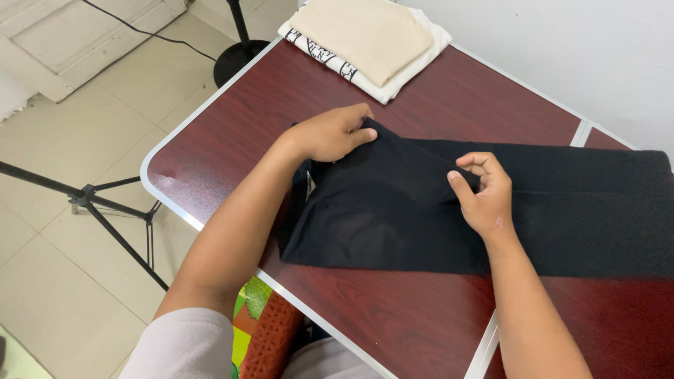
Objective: The person folds a black t-shirt on a table by tucking the sleeves inward and smoothing the fabric by hand.
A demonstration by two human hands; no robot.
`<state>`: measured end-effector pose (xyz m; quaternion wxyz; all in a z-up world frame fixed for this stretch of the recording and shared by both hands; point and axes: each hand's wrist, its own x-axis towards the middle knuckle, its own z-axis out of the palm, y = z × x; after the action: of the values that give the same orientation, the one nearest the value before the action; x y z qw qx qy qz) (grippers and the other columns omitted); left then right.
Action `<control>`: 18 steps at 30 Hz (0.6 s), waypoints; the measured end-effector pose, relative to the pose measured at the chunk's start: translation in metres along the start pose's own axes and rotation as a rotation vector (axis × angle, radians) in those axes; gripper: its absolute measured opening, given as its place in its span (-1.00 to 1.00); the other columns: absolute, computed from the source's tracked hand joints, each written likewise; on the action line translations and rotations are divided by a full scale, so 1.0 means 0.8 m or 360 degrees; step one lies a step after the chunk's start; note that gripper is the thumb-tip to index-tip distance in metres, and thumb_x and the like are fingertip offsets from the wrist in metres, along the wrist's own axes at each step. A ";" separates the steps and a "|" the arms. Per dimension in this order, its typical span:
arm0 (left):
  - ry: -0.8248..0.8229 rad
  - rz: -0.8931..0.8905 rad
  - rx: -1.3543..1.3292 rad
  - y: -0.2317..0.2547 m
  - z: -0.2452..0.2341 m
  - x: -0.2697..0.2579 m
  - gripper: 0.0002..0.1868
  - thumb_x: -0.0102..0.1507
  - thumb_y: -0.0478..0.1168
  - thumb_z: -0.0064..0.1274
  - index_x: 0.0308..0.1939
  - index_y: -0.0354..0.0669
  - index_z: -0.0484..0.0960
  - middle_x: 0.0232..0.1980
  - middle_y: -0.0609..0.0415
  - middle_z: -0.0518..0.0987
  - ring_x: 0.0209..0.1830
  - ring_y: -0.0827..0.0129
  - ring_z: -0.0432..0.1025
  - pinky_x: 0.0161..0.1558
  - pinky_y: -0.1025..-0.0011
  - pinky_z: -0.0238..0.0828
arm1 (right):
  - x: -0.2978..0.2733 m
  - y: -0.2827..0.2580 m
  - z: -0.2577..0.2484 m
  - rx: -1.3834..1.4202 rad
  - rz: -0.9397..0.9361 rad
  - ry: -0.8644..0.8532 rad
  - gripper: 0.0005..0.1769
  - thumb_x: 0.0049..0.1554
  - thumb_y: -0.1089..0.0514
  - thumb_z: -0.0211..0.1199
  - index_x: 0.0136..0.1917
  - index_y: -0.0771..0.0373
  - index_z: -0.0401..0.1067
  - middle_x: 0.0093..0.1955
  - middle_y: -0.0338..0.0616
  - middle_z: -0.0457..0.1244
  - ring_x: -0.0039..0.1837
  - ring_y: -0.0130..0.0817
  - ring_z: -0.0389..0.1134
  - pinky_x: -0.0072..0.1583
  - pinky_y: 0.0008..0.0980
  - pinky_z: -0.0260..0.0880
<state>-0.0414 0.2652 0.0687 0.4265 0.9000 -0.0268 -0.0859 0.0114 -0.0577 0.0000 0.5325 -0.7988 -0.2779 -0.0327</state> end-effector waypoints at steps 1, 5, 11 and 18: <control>-0.0035 -0.0126 0.0030 -0.002 0.001 0.001 -0.64 0.36 -0.02 -0.05 0.08 -0.21 0.49 -0.11 -0.05 0.63 -0.16 0.16 0.58 -0.14 0.20 0.51 | 0.001 -0.002 0.000 -0.0050 -0.0018 -0.0017 -0.73 0.22 0.30 0.32 0.16 0.32 0.36 0.03 -0.14 0.38 -0.03 -0.57 0.37 -0.01 -0.57 0.34; 0.0099 0.0167 0.0150 -0.014 0.010 0.011 -0.65 0.38 -0.05 -0.01 0.11 -0.21 0.51 -0.04 -0.13 0.63 -0.03 0.09 0.52 -0.02 0.19 0.44 | -0.001 -0.004 0.006 0.0258 0.0143 0.0004 -0.64 0.24 0.33 0.26 0.28 0.31 0.29 -0.04 -0.16 0.36 -0.11 -0.62 0.31 -0.10 -0.61 0.31; 0.0182 0.0314 0.0015 -0.008 0.002 0.004 -0.66 0.37 -0.06 0.00 0.09 -0.22 0.53 -0.06 -0.14 0.65 -0.03 0.08 0.56 -0.01 0.21 0.46 | 0.002 -0.004 0.004 0.0372 0.0019 0.0042 -0.52 0.28 0.33 0.24 0.40 0.30 0.15 -0.01 -0.15 0.35 -0.06 -0.60 0.33 -0.04 -0.61 0.33; 0.0056 0.0165 0.0117 -0.015 -0.003 0.006 -0.71 0.37 -0.07 -0.01 -0.04 -0.23 0.60 -0.10 -0.08 0.68 -0.07 0.13 0.57 -0.02 0.25 0.46 | 0.002 -0.007 0.004 -0.0453 0.0017 0.0003 -0.55 0.19 0.27 0.37 0.30 0.31 0.31 -0.07 -0.13 0.40 -0.02 -0.44 0.44 0.02 -0.45 0.41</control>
<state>-0.0362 0.2737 0.0605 0.3973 0.9139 -0.0691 -0.0468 0.0088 -0.0527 0.0040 0.4142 -0.8677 -0.2658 -0.0696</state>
